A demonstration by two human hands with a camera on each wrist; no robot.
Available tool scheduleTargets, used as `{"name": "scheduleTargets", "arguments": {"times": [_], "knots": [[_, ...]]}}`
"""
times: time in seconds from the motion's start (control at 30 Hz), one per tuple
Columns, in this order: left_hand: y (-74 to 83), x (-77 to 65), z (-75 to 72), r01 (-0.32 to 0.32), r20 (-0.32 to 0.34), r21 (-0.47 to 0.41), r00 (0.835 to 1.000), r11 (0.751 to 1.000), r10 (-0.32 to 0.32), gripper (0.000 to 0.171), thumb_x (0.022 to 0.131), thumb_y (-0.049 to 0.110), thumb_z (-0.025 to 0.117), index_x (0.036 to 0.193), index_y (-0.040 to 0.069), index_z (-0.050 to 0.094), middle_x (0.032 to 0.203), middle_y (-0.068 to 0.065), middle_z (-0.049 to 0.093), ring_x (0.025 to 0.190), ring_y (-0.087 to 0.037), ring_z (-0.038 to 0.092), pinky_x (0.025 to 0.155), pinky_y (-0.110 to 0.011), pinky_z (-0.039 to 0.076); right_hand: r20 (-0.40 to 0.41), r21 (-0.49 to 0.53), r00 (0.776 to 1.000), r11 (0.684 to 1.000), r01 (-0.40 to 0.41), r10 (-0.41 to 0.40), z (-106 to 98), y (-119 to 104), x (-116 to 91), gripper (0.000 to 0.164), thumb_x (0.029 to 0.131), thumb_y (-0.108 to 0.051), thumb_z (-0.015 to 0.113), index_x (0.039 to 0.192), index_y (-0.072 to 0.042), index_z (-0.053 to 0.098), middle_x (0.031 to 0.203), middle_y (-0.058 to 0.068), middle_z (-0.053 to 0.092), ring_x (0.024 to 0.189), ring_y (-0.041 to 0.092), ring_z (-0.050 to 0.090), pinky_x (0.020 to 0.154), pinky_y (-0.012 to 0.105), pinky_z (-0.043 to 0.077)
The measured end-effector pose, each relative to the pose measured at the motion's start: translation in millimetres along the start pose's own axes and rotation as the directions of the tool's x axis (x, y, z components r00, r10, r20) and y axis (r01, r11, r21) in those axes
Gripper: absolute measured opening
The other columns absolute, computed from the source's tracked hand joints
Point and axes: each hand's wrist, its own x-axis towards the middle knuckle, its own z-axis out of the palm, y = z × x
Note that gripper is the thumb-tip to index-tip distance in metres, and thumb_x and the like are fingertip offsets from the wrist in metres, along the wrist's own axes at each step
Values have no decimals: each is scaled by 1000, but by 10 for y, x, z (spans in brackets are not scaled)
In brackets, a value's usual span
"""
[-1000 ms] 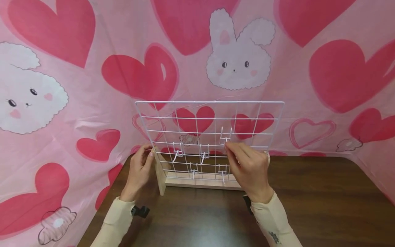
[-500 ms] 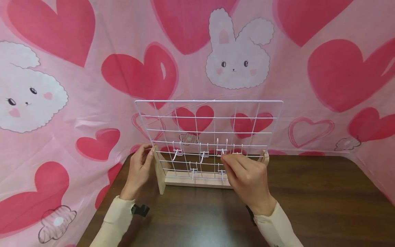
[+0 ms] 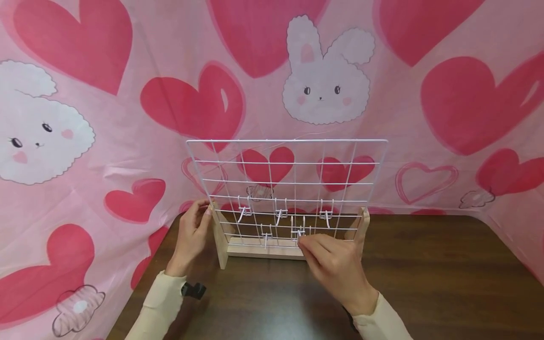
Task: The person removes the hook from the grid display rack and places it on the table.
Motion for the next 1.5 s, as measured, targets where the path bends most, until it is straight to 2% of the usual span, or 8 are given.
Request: {"name": "scheduleTargets", "arguments": {"times": [0.23, 0.3, 0.33, 0.43, 0.57, 1.1, 1.33, 1.5], "knots": [[-13, -7, -1, -19, -6, -10, 1000, 1000, 19, 21, 94, -2, 53, 112, -11, 59, 107, -22, 70, 95, -32, 70, 79, -6, 48, 8, 36, 998, 998, 57, -57, 100, -69, -92, 26, 96, -21, 59, 83, -5, 75, 73, 0, 71, 62, 12, 67, 78, 21, 53], [-18, -4, 2, -24, -6, -12, 1000, 1000, 24, 21, 94, -1, 53, 113, -10, 59, 107, -22, 70, 95, -32, 70, 79, -6, 48, 6, 35, 998, 997, 62, -62, 139, -92, -122, 23, 96, -21, 60, 83, -8, 75, 72, -2, 71, 63, 11, 67, 106, 27, 39], [-19, -1, 3, -25, -7, -14, 1000, 1000, 25, 21, 94, -1, 54, 113, -10, 59, 107, -22, 70, 95, -32, 70, 79, -6, 48, 29, 49, 998, 997, 52, -53, 155, -108, -135, 22, 96, -21, 59, 84, -10, 74, 74, -3, 71, 64, 10, 67, 93, 20, 47], [-21, 2, 5, -24, -5, -17, 1000, 1000, 24, 21, 94, -1, 54, 113, -9, 59, 108, -22, 69, 96, -32, 70, 80, -7, 48, 83, 105, 996, 994, 13, -22, 212, -161, -197, 21, 97, -21, 58, 85, -12, 73, 74, -6, 70, 63, 3, 64, 86, 12, 47], [-23, 0, 2, -22, 1, -30, 1000, 999, 22, 21, 94, -2, 53, 113, -10, 59, 108, -25, 69, 96, -35, 70, 80, -7, 49, 152, 191, 988, 981, -27, -3, 289, -224, -289, 19, 97, -20, 58, 87, -12, 72, 78, -6, 70, 66, 1, 62, 60, 12, 49], [-26, 10, -3, -28, 7, -28, 1000, 999, 29, 20, 95, -2, 52, 113, -9, 59, 108, -22, 70, 96, -32, 70, 81, -9, 50, 226, 318, 974, 944, -86, 12, 488, -298, -454, 16, 96, -16, 59, 91, -9, 72, 81, -6, 72, 68, -4, 62, 61, 5, 47], [-19, 10, 1, -31, 1, -12, 1000, 999, 31, 21, 94, -2, 53, 113, -11, 58, 105, -23, 69, 96, -35, 69, 80, -37, 58, 263, 339, 964, 930, -138, 48, 584, -314, -513, 7, 92, -11, 64, 89, -11, 71, 80, -6, 73, 66, -5, 61, 60, 4, 46], [-16, 12, -2, -35, -2, -1, 999, 999, 35, 20, 94, -2, 53, 112, -9, 59, 105, -23, 69, 96, -32, 70, 82, -23, 56, 287, 344, 957, 927, -152, 51, 648, -349, -561, 11, 82, -4, 72, 87, -13, 70, 77, -7, 73, 63, -6, 60, 59, 3, 46]]}}
